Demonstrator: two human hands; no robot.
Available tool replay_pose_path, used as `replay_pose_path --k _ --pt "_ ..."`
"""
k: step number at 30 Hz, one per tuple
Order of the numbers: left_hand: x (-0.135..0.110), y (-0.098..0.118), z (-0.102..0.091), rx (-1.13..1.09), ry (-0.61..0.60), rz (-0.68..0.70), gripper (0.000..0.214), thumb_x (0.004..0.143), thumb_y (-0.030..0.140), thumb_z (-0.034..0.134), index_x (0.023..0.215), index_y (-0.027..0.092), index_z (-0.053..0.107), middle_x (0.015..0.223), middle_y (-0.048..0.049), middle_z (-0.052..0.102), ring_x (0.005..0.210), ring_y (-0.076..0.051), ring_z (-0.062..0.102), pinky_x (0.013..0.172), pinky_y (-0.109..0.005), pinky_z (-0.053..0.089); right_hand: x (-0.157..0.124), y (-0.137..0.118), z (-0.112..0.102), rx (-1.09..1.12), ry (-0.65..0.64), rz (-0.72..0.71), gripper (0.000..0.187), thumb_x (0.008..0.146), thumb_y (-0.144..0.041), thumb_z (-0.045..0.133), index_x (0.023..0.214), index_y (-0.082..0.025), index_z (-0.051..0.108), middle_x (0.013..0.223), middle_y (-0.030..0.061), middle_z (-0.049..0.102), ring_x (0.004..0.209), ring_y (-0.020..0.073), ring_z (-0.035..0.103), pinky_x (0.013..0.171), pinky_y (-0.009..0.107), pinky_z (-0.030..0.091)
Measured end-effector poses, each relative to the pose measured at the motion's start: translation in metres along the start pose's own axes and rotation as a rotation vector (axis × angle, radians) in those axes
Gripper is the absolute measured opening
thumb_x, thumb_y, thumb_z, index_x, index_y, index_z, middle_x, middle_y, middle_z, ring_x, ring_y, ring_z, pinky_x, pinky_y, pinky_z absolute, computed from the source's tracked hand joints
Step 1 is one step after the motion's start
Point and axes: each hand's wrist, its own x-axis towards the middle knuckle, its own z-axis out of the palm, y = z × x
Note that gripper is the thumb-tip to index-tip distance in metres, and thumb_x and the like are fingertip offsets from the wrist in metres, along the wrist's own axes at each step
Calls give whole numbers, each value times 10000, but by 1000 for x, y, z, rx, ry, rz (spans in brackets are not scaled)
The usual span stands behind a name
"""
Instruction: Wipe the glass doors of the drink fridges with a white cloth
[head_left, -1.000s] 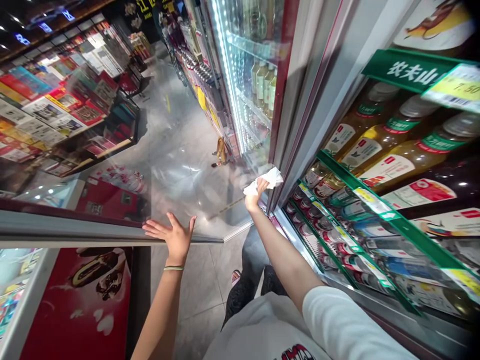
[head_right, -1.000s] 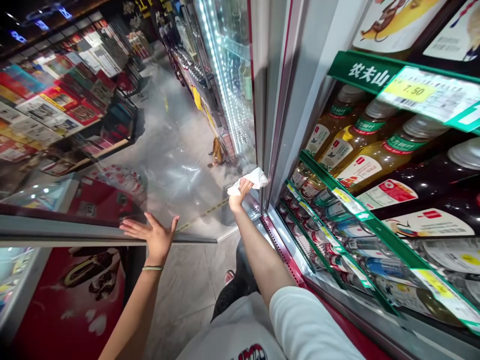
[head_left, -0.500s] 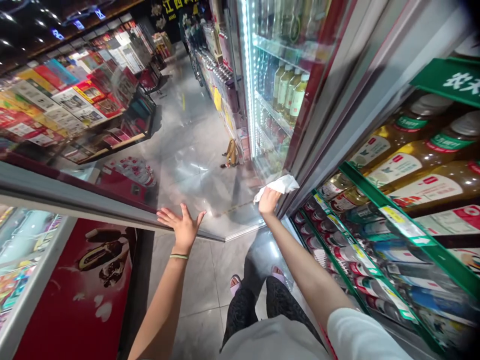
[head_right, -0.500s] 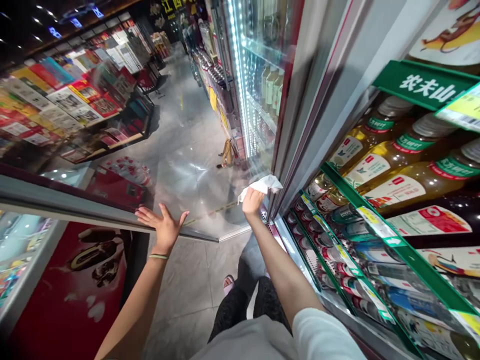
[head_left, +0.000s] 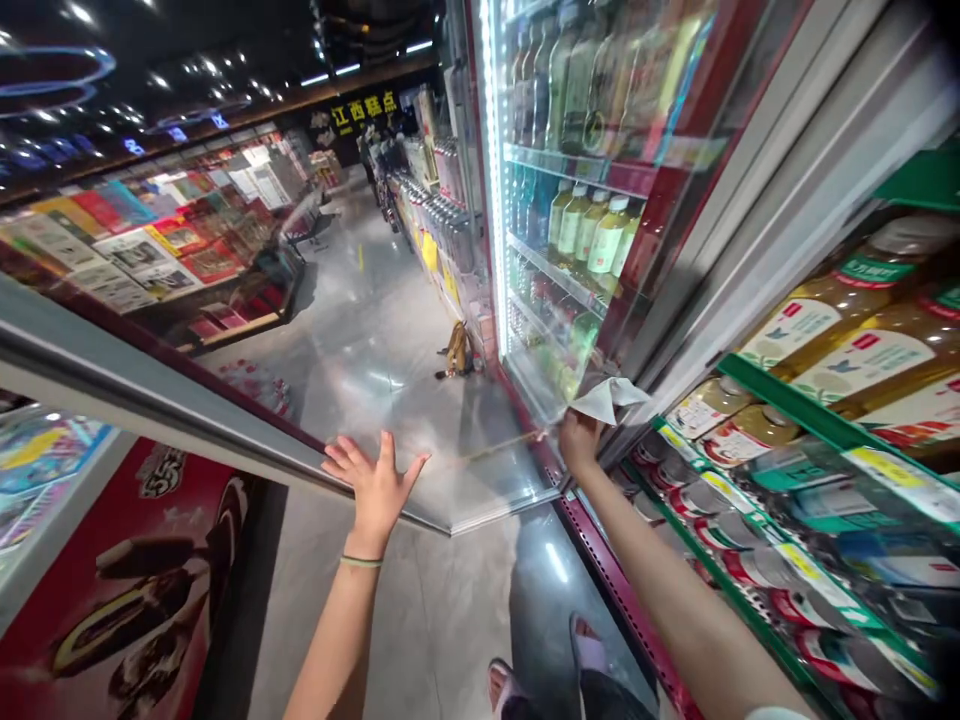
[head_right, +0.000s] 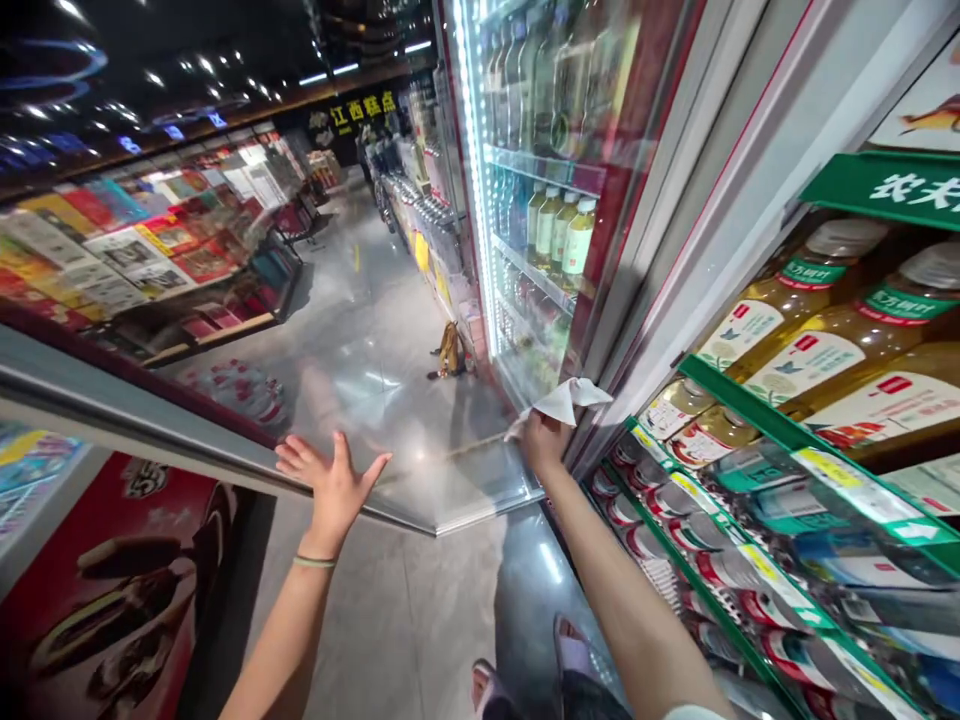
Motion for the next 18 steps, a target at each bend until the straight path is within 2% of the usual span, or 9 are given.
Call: replay_pose_path --k 2,4,5,7,9,11,13,14,18 --pt "3 -6 5 -5 23 46 904 684 645 829 1401 151 586 1693 -266 -68 1494 -500 -287 1123 -785 -103 -10 -13 18 -6 -57 -79 484 967 -379 316 1197 -192 699 1096 174 709 1127 357 605 991 585 461" --pt "6 -9 8 -1 43 88 883 691 638 827 1393 155 593 1697 -243 -101 1498 -501 -283 1132 -772 -111 -14 -18 30 -2 -140 -191 365 878 -469 514 1077 -281 756 1014 96 741 1070 317 637 988 504 488" --pt "8 -10 9 1 51 106 873 695 635 825 1389 158 597 1699 -233 -107 1501 -500 -279 1135 -768 -114 -12 -15 32 5 -179 -242 322 824 -491 586 1018 -315 773 982 70 750 1051 300 647 991 471 490" --pt "9 -11 9 -7 62 126 863 692 631 829 1388 175 602 1707 -214 -87 1511 -496 -261 1140 -765 -118 0 -1 26 -18 -198 -294 300 779 -489 621 970 -332 791 979 68 758 1065 299 646 1013 468 475" --pt "10 -12 10 -27 78 129 860 683 626 837 1393 200 604 1715 -197 -38 1526 -487 -231 1149 -760 -115 19 17 15 -108 -81 -247 387 809 -452 559 1077 -288 785 1113 120 741 1192 352 595 1072 548 420" --pt "9 -14 12 -39 110 135 854 673 622 846 1390 221 611 1721 -177 1 1538 -478 -204 1165 -747 -106 32 32 7 -206 120 -175 522 838 -420 492 1250 -204 726 1296 187 664 1344 410 480 1126 623 339" --pt "6 -18 15 -28 157 161 848 659 621 857 1378 235 626 1726 -153 18 1546 -475 -178 1180 -736 -96 35 37 6 -246 242 -207 591 847 -436 477 1335 -169 676 1360 209 614 1391 434 420 1148 645 296" --pt "5 -21 17 -16 183 182 845 652 621 862 1373 243 633 1728 -139 26 1550 -475 -161 1187 -733 -92 33 37 8 -250 242 -277 589 845 -456 488 1336 -192 679 1330 200 627 1366 437 440 1144 650 297" --pt "-3 -32 23 25 295 273 833 677 615 853 1407 298 609 1732 -79 82 1572 -453 -69 1217 -720 -67 25 32 13 -279 102 -575 477 834 -483 539 1253 -360 729 1051 110 689 1152 400 569 1078 682 326"
